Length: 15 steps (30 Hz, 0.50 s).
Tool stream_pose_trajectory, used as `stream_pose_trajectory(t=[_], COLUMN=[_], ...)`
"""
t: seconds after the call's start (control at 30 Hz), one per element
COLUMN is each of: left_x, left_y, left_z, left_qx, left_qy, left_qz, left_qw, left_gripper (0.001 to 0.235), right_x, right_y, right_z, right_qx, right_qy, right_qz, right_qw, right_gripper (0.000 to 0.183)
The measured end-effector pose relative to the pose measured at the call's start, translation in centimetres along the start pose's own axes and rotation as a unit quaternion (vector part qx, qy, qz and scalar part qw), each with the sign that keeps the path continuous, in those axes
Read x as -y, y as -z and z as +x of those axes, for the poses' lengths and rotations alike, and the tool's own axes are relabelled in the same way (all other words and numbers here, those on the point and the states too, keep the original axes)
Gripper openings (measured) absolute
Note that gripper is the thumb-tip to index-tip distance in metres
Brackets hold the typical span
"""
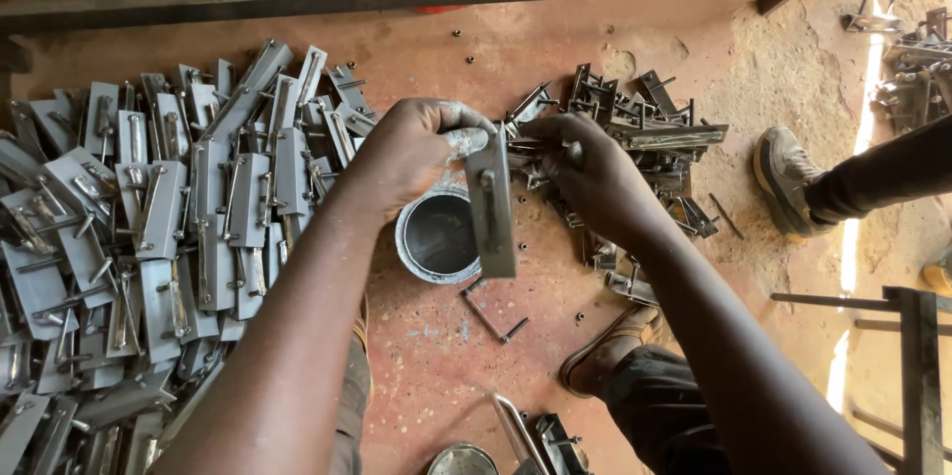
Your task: Applying paint or primer to metal brackets using a handheld brush
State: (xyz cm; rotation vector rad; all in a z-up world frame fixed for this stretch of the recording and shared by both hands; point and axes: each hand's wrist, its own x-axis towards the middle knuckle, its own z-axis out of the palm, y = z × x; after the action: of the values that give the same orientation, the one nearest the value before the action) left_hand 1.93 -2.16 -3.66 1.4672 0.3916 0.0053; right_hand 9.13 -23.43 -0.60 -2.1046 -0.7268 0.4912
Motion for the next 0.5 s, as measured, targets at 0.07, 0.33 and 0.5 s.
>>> stream_pose_trajectory(t=[0.07,0.33,0.5], left_x=[-0.9,-2.0,-1.7], left_y=[0.4,1.4,1.4], left_z=[-0.5,-2.1,-1.5], left_qx=[0.085,0.172,0.104], left_qy=[-0.031,-0.012,-0.014], left_qz=[0.001,-0.033,-0.001], left_qw=[0.996,0.984,0.994], left_gripper=[0.016,0.013,0.018], right_x=[1.5,3.5,2.2], right_y=[1.0,0.6,-0.6], right_z=[-0.6,-1.2,-1.5], right_qx=[0.060,0.191,0.190], right_qy=[0.077,-0.084,-0.148], right_qz=[0.035,0.003,0.100], right_qw=[0.995,0.978,0.965], right_gripper=[0.044,0.012,0.013])
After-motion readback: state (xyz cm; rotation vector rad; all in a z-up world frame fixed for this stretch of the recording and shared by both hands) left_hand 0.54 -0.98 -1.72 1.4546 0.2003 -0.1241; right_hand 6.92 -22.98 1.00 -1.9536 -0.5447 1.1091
